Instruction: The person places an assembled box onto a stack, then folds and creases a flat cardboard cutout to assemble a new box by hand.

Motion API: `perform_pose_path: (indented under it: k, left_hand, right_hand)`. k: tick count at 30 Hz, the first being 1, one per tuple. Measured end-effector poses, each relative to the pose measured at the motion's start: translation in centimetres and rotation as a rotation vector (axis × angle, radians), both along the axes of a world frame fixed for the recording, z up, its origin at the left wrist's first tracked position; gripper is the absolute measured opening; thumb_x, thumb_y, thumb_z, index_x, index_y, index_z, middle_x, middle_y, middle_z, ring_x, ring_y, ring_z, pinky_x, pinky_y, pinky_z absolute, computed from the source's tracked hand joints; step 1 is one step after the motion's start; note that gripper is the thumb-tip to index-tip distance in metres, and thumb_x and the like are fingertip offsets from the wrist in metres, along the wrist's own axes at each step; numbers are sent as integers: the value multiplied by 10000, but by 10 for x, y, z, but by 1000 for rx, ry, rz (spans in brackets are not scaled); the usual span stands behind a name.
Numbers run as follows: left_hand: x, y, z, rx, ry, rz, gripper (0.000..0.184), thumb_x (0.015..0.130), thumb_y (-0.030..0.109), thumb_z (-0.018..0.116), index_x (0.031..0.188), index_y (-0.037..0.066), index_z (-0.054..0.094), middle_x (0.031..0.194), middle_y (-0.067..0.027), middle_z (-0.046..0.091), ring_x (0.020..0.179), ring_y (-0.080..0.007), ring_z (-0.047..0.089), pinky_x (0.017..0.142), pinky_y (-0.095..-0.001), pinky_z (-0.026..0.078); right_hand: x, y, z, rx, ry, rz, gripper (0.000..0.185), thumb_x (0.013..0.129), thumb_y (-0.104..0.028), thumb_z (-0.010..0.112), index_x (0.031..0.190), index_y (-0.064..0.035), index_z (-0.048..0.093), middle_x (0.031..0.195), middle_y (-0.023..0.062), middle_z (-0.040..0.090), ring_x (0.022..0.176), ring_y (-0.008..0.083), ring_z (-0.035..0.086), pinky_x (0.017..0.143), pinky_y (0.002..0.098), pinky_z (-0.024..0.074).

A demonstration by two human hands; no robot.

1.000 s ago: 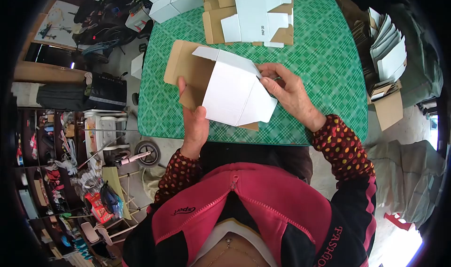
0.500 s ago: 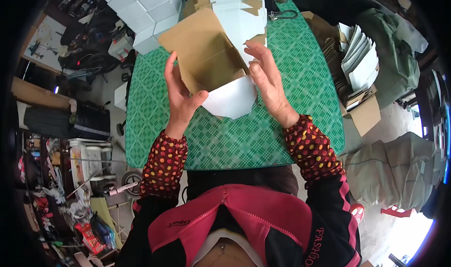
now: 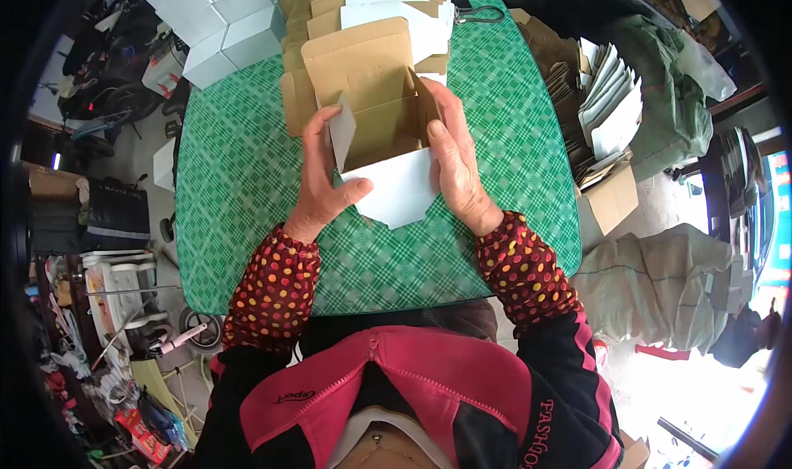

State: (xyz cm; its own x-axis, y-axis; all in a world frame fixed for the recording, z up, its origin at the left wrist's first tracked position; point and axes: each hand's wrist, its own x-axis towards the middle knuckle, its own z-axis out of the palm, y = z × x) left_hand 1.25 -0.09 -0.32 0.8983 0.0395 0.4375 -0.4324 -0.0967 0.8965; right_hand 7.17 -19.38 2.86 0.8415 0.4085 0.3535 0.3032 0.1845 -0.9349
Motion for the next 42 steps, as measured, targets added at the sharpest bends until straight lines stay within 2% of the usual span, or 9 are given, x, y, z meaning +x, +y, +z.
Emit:
perform_pose_path:
  k: [11, 15, 21, 31, 35, 42]
  left_hand:
    - [1, -1, -6, -20, 21, 32, 872, 723, 391, 787, 1424, 90, 364, 1427, -127, 360, 1253, -308, 437, 1057, -455, 369]
    - [0, 0, -6, 28, -36, 68, 759, 751, 415, 746, 1364, 81, 448, 1412, -136, 391, 1244, -309, 442, 1045, -448, 371]
    - [0, 3, -2, 149, -145, 113, 675, 770, 438, 703, 1306, 77, 510, 1390, -148, 423, 1236, -314, 446, 1036, -448, 371]
    - [-1, 2, -1, 83, -147, 98, 638, 767, 457, 680, 1260, 77, 540, 1382, -169, 428, 1224, -329, 453, 1042, -468, 360]
    - [-3, 1, -1, 72, -129, 111, 628, 761, 453, 679, 1245, 77, 545, 1385, -171, 425, 1227, -331, 452, 1043, -473, 358]
    - [-3, 2, -3, 77, -135, 92, 584, 750, 414, 668, 1210, 75, 550, 1360, -166, 430, 1203, -323, 451, 1037, -463, 357]
  right_hand:
    - [-10, -4, 5, 25, -35, -37, 632, 1011, -377, 397, 1521, -13, 315, 1483, 169, 388, 1361, 298, 378, 1166, 450, 269]
    - [-3, -12, -5, -96, -178, -68, 622, 1005, -383, 390, 1515, -27, 354, 1481, 176, 386, 1367, 313, 371, 1166, 459, 266]
    - [-5, -9, -9, -91, -181, -50, 606, 1003, -382, 391, 1500, -35, 387, 1478, 182, 389, 1379, 328, 355, 1167, 471, 257]
    - [-6, -12, -9, -119, -179, 44, 535, 1015, -397, 383, 1388, -29, 493, 1480, 182, 377, 1386, 347, 339, 1156, 480, 256]
    - [-9, -12, -10, -131, -129, 32, 502, 1018, -404, 382, 1315, -31, 542, 1464, 181, 386, 1363, 346, 358, 1138, 478, 275]
    - [-9, -11, -10, -127, -188, -5, 497, 1023, -419, 382, 1278, -32, 560, 1410, 175, 420, 1296, 329, 403, 1107, 472, 306]
